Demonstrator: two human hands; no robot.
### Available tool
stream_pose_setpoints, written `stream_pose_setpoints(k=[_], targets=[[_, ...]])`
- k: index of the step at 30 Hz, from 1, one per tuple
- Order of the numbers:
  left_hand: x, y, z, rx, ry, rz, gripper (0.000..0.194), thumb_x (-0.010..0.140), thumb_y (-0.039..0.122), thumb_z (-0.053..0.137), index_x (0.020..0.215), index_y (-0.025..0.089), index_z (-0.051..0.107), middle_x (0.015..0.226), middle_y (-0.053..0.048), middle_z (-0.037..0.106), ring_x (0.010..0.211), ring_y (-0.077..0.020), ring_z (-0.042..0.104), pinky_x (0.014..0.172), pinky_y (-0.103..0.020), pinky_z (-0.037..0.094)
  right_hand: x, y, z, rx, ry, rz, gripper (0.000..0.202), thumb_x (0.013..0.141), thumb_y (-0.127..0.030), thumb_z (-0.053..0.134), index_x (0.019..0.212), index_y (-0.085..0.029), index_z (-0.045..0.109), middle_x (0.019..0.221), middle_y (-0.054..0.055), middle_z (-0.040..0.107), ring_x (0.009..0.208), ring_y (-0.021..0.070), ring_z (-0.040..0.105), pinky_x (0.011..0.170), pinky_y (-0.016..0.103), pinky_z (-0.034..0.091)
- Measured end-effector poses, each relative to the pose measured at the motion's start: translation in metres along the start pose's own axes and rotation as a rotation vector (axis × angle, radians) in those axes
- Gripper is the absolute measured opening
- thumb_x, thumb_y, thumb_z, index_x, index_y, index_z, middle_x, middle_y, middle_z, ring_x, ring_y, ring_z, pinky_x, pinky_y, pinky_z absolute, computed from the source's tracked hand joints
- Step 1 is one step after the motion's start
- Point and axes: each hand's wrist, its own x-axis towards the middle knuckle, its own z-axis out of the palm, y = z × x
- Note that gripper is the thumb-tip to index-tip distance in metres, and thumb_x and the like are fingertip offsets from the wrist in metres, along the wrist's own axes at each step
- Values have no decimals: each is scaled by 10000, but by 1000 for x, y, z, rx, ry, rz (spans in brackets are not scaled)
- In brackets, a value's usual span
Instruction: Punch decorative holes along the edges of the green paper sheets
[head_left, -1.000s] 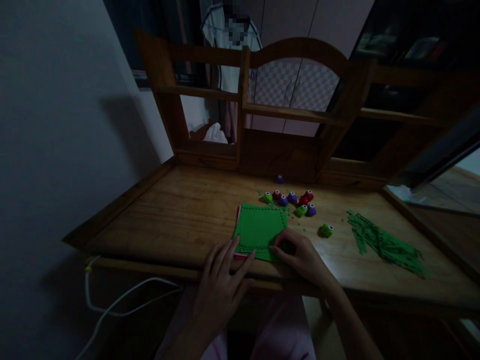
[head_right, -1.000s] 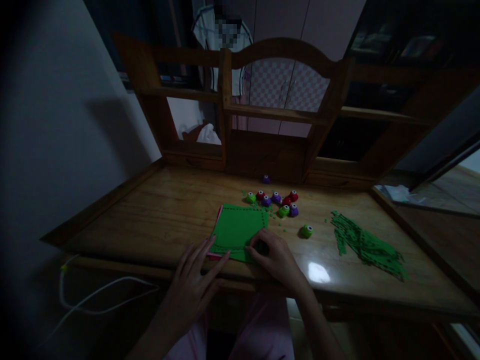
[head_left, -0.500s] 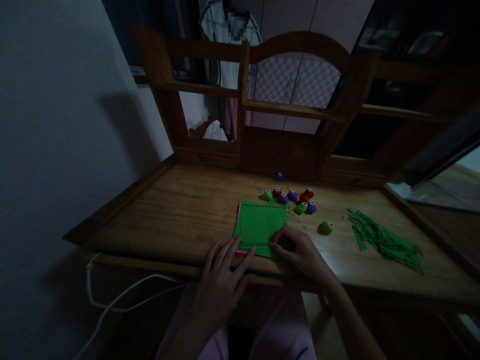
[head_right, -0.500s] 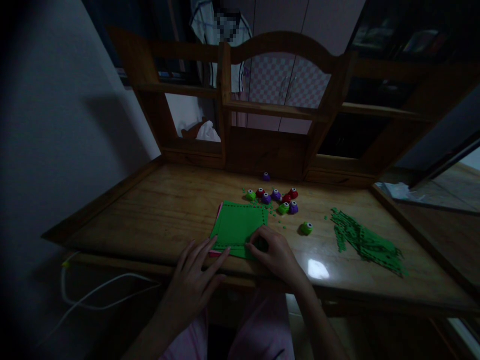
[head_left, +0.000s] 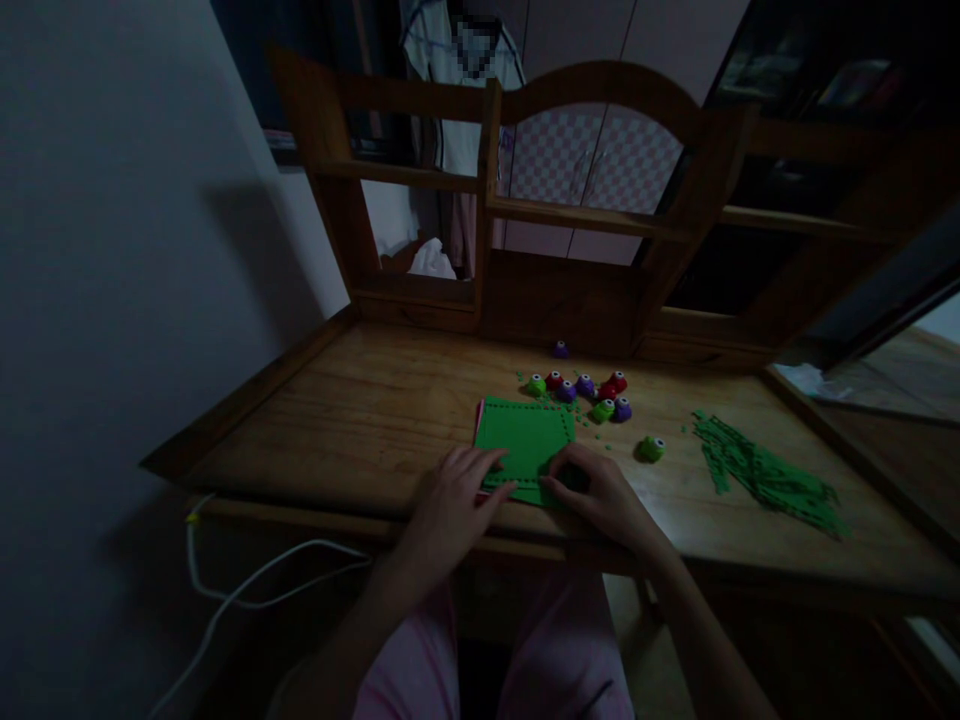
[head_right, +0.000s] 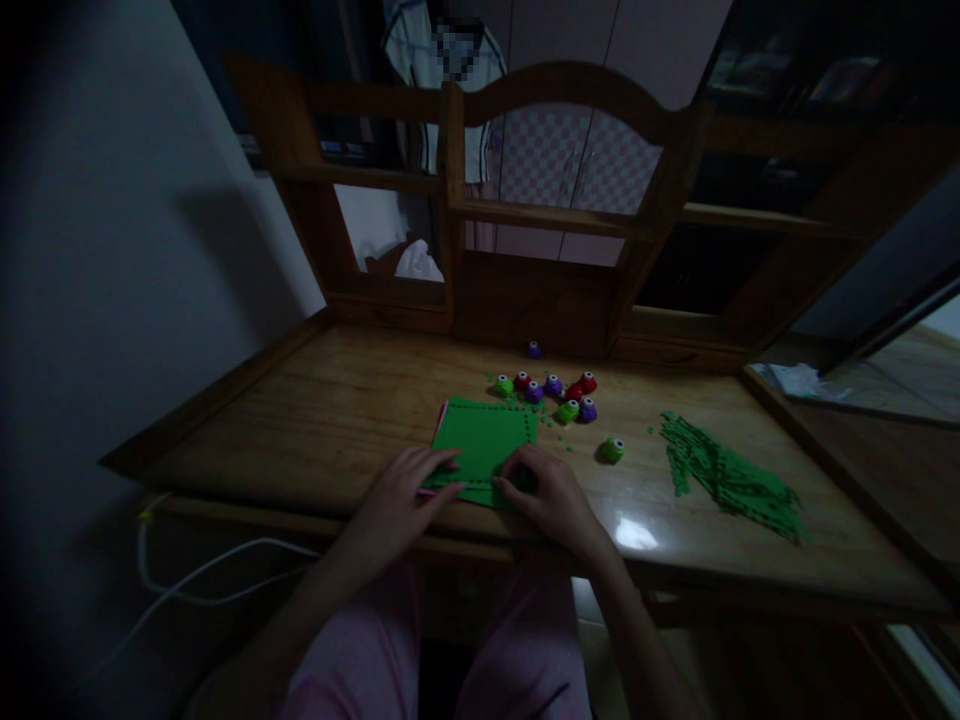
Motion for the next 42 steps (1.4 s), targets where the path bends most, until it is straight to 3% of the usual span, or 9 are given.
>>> stream_pose_setpoints(k=[2,5,33,42], targets=[[16,-6,-1,-29,-102,-8,256,845,458,583,941,228,642,973,-31,638,973,-202,548,872,-336,430,0,0,0,-2,5,-1,46,849,-251,609,852,-206,599,832,7,634,779,162,580,701,268,414],[29,-13,-2,-50,-215,7,267,806,487,621,817,221,641,884,-14,631,915,-192,546,829,-309,413,0,-1,1,-5,13,-1,62,849,-266,607,851,-205,601,829,11,637,774,164,581,697,270,415],[33,-7,-2,119,-254,69,205,857,395,574,819,196,605,856,-21,614,885,-189,549,805,-310,371,-1,0,3,-39,33,-15,71,846,-270,613,847,-199,608,837,24,642,778,171,581,703,285,424],[49,-12,-4,36,-387,24,314,765,488,657,886,210,575,778,20,615,772,-158,569,654,-250,359,-1,1,3,-55,28,-40,82,851,-281,599,857,-199,608,845,29,639,786,176,578,709,289,429]])
